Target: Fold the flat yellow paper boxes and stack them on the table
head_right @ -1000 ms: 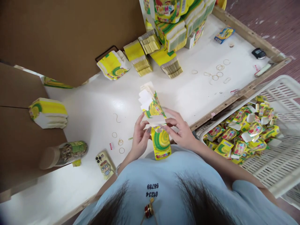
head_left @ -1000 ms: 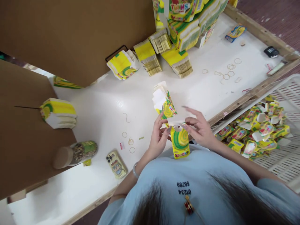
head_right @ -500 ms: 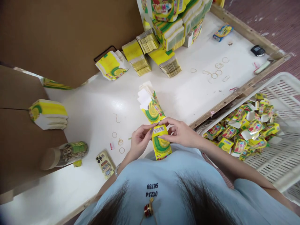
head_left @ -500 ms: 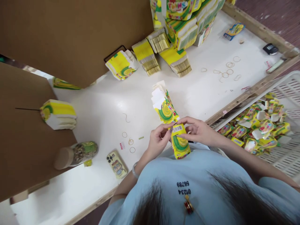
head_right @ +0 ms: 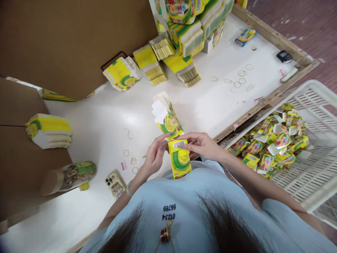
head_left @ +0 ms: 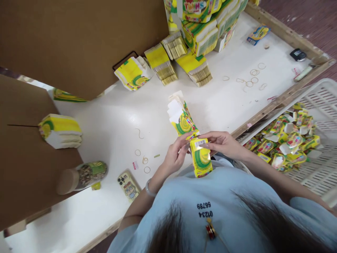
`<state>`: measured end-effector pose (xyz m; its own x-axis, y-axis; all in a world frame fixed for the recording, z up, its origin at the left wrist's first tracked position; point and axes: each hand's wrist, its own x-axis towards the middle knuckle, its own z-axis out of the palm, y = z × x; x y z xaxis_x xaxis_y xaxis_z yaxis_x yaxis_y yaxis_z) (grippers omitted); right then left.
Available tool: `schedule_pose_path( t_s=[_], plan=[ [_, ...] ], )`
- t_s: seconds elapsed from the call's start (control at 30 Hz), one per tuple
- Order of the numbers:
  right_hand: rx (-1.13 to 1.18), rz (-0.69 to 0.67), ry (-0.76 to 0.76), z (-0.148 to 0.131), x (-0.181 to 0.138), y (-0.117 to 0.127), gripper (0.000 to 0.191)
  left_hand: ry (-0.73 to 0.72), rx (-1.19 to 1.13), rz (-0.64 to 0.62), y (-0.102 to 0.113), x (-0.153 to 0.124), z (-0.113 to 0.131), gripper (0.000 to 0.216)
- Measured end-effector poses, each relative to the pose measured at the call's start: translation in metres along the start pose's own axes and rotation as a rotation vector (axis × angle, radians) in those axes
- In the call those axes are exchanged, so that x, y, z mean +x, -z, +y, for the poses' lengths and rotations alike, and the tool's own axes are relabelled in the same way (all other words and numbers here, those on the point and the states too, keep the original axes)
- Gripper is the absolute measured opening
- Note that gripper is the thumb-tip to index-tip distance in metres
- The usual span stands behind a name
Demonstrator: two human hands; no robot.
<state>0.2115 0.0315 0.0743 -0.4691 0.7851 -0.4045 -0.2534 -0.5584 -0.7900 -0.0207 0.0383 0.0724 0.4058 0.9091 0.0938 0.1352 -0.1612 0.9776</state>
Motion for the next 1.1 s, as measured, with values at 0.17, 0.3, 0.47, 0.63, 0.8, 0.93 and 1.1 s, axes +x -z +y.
schedule_pose_path(
  t_s=[0.17,0.3,0.47,0.63,0.8,0.93,1.1],
  plan=[
    [0.031,0.147,0.028,0.005,-0.008,-0.006,0.038,-0.167,0.146,-0.026,0.014,0.033,-0.005,0.045],
    [0.038,0.174,0.03,0.002,-0.013,-0.008,0.04,-0.236,0.106,-0.053,-0.009,0.03,-0.01,0.066],
    [-0.033,0.173,0.009,0.004,-0.013,-0.009,0.04,-0.246,0.03,-0.036,-0.038,0.013,-0.02,0.069],
    [-0.078,0.17,0.058,0.01,-0.003,-0.015,0.042,-0.22,0.029,0.002,-0.034,0.017,-0.025,0.067],
    [-0.339,0.372,0.295,-0.005,-0.016,0.017,0.04,-0.363,0.174,0.209,0.0,0.046,-0.019,0.066],
    [-1.159,1.069,0.171,-0.024,-0.08,0.073,0.041,-0.438,0.218,0.425,0.027,0.082,-0.011,0.045],
    [-1.703,1.295,-0.256,0.0,-0.108,0.098,0.066,-0.575,0.233,0.452,0.03,0.099,0.004,0.052]
  ],
)
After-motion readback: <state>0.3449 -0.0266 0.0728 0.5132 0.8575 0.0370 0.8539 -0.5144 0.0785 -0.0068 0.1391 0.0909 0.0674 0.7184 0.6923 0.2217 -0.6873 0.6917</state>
